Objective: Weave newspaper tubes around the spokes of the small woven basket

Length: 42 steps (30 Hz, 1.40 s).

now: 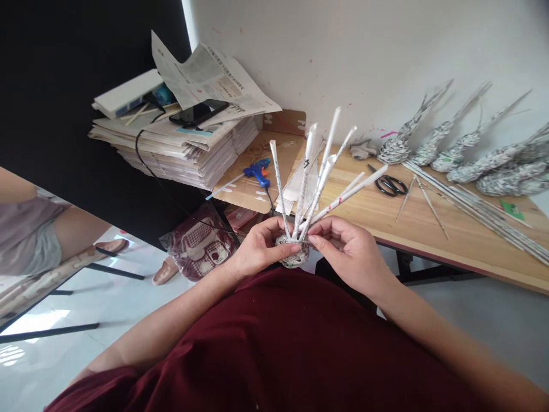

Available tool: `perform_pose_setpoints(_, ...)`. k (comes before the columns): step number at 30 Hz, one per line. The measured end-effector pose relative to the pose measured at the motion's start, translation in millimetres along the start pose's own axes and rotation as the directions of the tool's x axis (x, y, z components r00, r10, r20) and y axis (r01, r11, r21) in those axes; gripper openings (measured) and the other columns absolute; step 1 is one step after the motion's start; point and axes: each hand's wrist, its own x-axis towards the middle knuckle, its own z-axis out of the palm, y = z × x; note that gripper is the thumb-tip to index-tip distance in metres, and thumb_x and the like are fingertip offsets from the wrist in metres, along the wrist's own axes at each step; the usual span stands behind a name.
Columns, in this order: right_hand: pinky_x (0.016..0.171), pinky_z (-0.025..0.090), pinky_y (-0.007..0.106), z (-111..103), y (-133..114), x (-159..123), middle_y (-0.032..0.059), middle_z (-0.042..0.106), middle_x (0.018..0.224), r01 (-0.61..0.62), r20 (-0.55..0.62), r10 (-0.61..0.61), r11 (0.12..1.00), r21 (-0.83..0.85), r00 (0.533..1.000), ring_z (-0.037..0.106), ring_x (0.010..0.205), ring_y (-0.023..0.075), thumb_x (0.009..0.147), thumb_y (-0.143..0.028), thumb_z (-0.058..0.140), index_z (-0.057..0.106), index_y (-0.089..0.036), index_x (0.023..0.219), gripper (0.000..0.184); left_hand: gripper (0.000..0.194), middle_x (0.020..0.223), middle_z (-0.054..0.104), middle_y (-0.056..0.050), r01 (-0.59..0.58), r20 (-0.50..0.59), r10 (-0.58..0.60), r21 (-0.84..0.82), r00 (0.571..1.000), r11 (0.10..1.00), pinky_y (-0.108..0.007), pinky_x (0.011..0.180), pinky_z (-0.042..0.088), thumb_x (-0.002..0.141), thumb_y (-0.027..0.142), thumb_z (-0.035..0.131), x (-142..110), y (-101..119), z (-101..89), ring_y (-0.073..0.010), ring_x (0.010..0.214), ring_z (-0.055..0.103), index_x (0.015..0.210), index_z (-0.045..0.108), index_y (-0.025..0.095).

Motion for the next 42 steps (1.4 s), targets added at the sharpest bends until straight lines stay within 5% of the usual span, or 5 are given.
perform_pose_setpoints(6,0.076,0.059,0.032,-3.6,-2.3,0.2,0.0043,0.077,0.090,-0.006,0.078,0.008,1.000,-0.026,0.997,0.072,0.079,0.0171,0.091,-0.024,0.064,0.072,-0.019,0.093,0.010,0.030,0.085,0.071,-0.002,0.077,0.004,-0.077,-0.082,0.997,0.994,-0.026,0.073,0.053,0.070,0.022,0.088,3.6,-1.3,-3.9,-0.0131,0.075,0.066,0.086,0.064,0.014)
perform_pose_setpoints(20,0.058,0.051,0.024,-10.1,-0.4,-10.0,0.0001,0.074,0.075,-0.156,0.274,0.143,0.987,0.026,0.951,0.064,0.062,0.0119,0.086,-0.022,0.068,0.075,-0.019,0.085,0.008,0.037,0.076,0.072,-0.002,0.326,0.139,-0.300,-0.246,0.944,0.913,-0.023,0.065,0.057,0.059,0.023,0.094,-2.5,-13.1,-10.2,-0.0127,0.065,0.068,0.084,0.069,0.013)
perform_pose_setpoints(31,0.062,0.052,0.028,-12.4,-3.1,-29.6,-0.0007,0.077,0.079,-0.117,0.204,0.155,0.976,-0.183,0.967,0.070,0.067,0.0160,0.088,-0.026,0.068,0.077,-0.023,0.083,0.011,0.029,0.081,0.072,-0.005,0.280,0.211,-0.281,0.035,0.936,0.959,-0.030,0.080,0.056,0.067,0.031,0.090,-7.2,-13.8,-6.3,-0.0167,0.079,0.068,0.082,0.073,0.014)
perform_pose_setpoints(42,0.074,0.053,0.027,-12.3,-2.0,-31.3,0.0005,0.079,0.091,-0.019,0.198,0.063,0.977,-0.214,0.978,0.072,0.078,0.0154,0.088,-0.020,0.067,0.078,-0.022,0.091,0.011,0.021,0.087,0.068,-0.004,0.226,0.298,-0.217,0.005,0.929,0.974,-0.025,0.081,0.052,0.075,0.028,0.085,-8.5,-14.3,-9.3,-0.0137,0.082,0.064,0.084,0.072,0.014)
